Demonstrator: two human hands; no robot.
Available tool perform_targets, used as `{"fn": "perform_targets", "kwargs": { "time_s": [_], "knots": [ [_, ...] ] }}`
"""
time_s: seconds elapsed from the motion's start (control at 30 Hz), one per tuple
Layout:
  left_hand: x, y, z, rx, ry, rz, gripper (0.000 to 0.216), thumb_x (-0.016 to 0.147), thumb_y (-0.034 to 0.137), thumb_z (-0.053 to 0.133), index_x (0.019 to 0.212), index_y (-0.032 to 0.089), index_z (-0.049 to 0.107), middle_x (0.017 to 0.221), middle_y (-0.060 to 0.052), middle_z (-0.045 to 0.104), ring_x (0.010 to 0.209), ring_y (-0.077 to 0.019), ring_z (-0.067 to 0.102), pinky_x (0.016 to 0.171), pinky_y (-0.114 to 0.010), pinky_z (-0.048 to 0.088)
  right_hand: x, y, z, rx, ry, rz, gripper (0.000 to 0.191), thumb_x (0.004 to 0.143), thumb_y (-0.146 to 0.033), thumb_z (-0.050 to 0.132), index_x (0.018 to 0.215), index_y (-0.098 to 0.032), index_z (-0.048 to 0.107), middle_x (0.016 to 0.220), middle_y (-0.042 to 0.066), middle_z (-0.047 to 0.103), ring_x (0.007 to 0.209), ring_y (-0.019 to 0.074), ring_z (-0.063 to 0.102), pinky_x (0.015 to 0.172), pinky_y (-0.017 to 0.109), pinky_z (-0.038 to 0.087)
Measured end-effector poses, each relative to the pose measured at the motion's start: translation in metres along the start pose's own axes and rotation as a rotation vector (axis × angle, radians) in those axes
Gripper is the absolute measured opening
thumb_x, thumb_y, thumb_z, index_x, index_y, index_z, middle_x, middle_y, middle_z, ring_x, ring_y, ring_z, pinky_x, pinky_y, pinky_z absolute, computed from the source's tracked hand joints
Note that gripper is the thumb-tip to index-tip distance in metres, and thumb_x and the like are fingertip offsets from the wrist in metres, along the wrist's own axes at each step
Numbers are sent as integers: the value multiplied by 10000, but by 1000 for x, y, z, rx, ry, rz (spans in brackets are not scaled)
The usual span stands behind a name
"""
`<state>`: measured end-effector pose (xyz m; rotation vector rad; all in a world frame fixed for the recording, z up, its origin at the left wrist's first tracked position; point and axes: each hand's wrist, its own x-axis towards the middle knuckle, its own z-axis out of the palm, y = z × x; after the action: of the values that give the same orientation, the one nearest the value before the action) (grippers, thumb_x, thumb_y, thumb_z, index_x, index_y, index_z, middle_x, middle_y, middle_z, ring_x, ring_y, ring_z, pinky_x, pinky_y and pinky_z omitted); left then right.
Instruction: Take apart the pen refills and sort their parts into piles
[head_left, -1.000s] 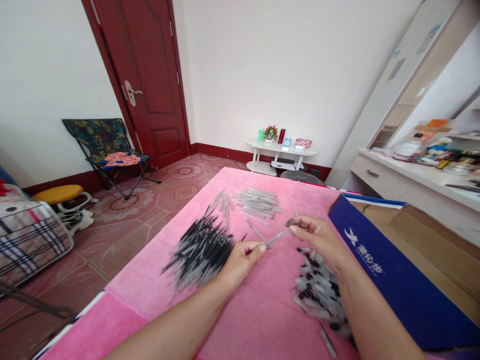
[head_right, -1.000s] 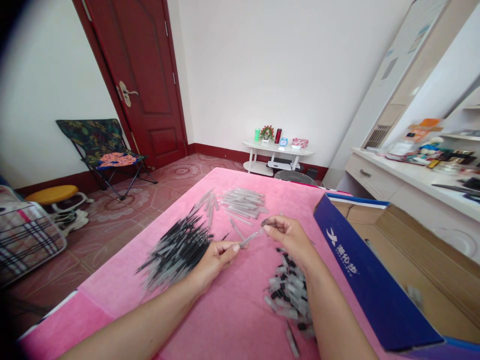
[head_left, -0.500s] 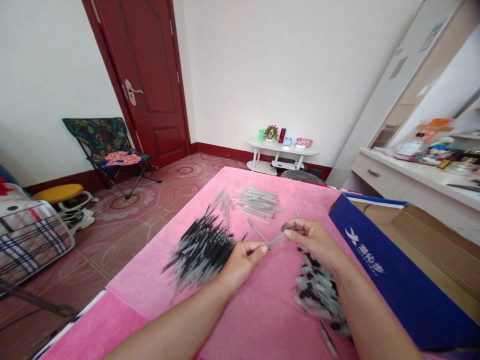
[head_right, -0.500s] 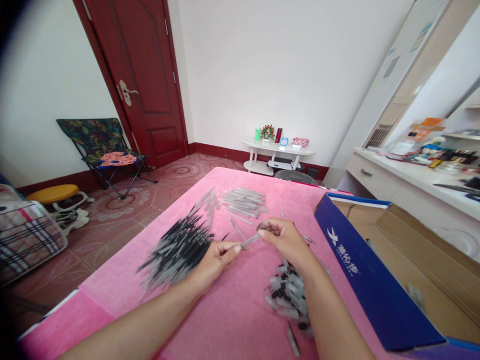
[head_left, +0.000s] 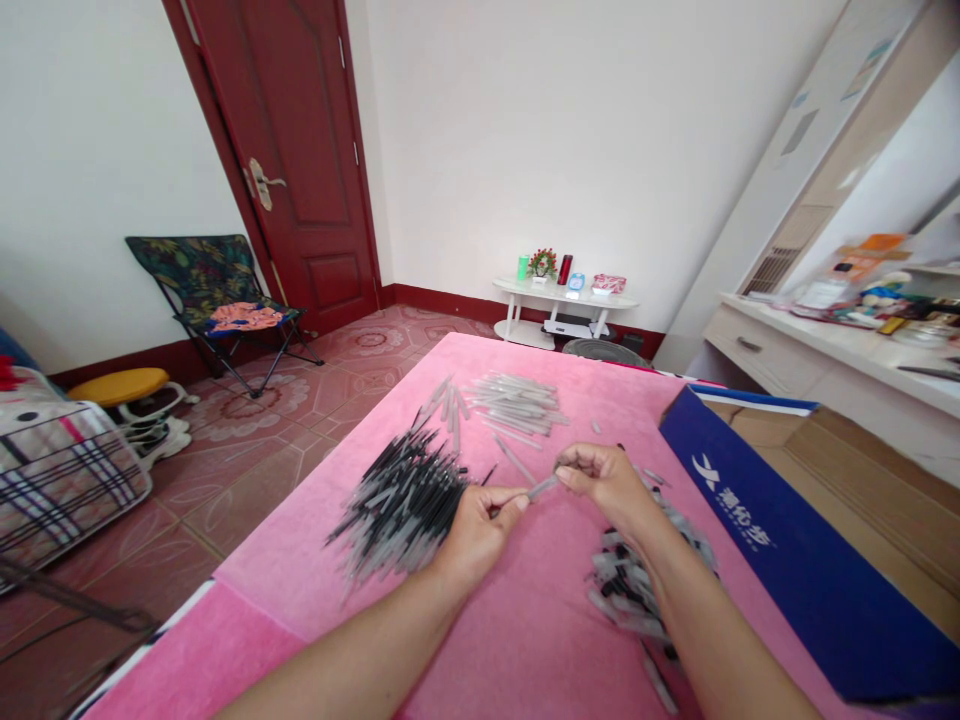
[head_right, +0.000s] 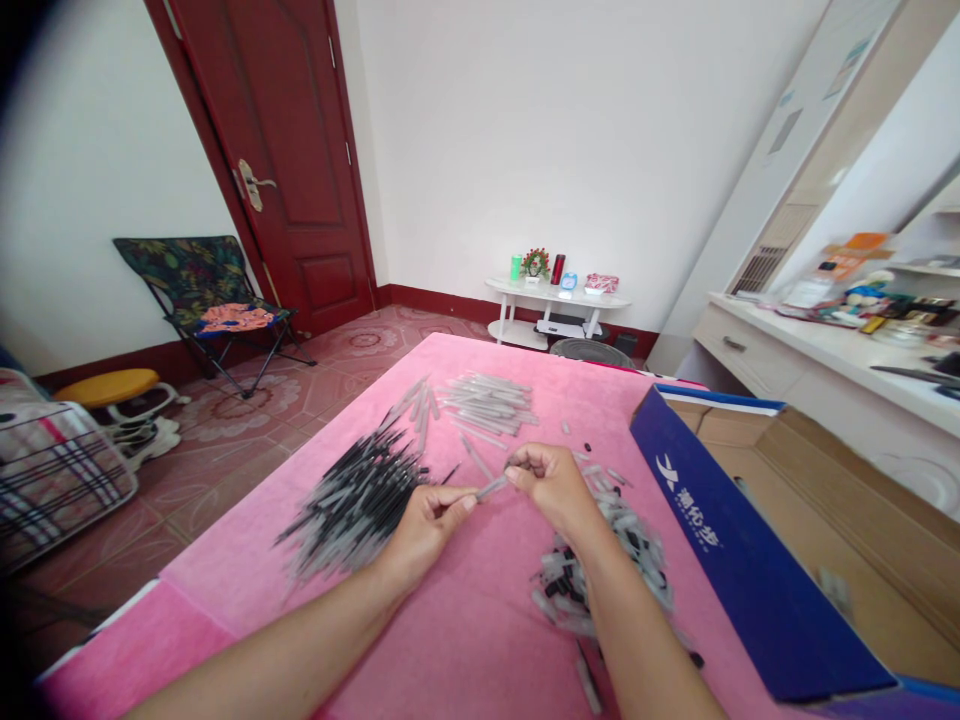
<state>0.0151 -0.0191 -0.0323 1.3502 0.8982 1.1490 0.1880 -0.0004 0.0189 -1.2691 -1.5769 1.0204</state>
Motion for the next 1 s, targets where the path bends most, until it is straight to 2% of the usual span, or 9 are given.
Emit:
{"fn": "perform_targets", "kwargs": {
  "time_s": [0.27, 0.43, 0.5, 0.6, 0.67, 0.73, 0.83, 0.9, 1.0],
  "knots": [
    [-1, 6, 1, -47, 33, -14, 292, 654, 410, 608, 704, 137, 701, 555, -34, 587, 576, -158, 467, 504, -239, 315, -1, -4, 9, 48, 24, -5, 168, 625, -306, 597, 633, -149, 538, 517, -39, 469, 476, 70, 399, 473, 198, 314],
    [-1, 9, 2, -278, -4, -72, 405, 741, 463, 507, 927, 133, 650, 598, -21, 557, 454, -73, 376, 452, -211, 244, -6, -30, -5, 3, 100, -5, 193, 676, -334, 567, 729, -148, 575, 547, -18, 498, 480, 79, 430, 448, 192, 340],
    [-1, 9, 2, -369, -13, -82, 445, 764, 479, 466, 995, 129, 616, 680, -47, 578, 469, -71, 399, 451, -211, 249, -13, -42, -27, -63, 282, -65, 224, 679, -341, 570, 784, -146, 600, 580, 0, 522, 498, 88, 447, 450, 193, 351],
    [0, 7, 3, -412, -32, -85, 458, 771, 482, 455, 1000, 115, 607, 720, -69, 581, 497, -80, 429, 453, -211, 259, -28, -51, -74, -214, 832, -235, 334, 702, -356, 540, 954, -150, 615, 697, 38, 573, 545, 107, 481, 506, 223, 389],
    [1, 6, 3, -400, -42, -76, 441, 778, 467, 454, 997, 118, 609, 712, -64, 578, 499, -80, 431, 455, -211, 262, -39, -50, -105, -443, 1171, -260, 366, 720, -362, 503, 996, -154, 623, 758, 74, 602, 590, 140, 517, 549, 263, 401],
    [1, 5, 4, -380, -49, -68, 418, 788, 450, 450, 982, 119, 616, 702, -55, 572, 495, -77, 429, 455, -212, 262, -50, -43, -132, -770, 1301, -53, 387, 715, -393, 484, 995, -179, 645, 713, 101, 621, 607, 192, 536, 542, 308, 377],
    [1, 5, 4, -365, -43, -63, 400, 790, 440, 452, 961, 121, 623, 690, -46, 565, 489, -73, 425, 454, -213, 260, -58, -29, -161, -1073, 1167, 415, 448, 665, -495, 487, 958, -211, 673, 744, 179, 634, 643, 278, 549, 486, 345, 306],
    [1, 5, 3, -364, -33, -72, 399, 779, 446, 467, 948, 123, 627, 681, -43, 562, 485, -73, 421, 449, -210, 255, -59, -21, -171, -1087, 1031, 594, 466, 630, -523, 501, 966, -248, 669, 871, 214, 627, 681, 305, 558, 471, 350, 286],
    [1, 6, 3, -364, -26, -90, 404, 761, 454, 490, 940, 120, 631, 679, -47, 563, 481, -73, 416, 447, -204, 254, -57, -14, -177, -1022, 916, 708, 453, 580, -522, 542, 953, -300, 670, 960, 201, 616, 687, 305, 565, 473, 355, 286]
  ]
}}
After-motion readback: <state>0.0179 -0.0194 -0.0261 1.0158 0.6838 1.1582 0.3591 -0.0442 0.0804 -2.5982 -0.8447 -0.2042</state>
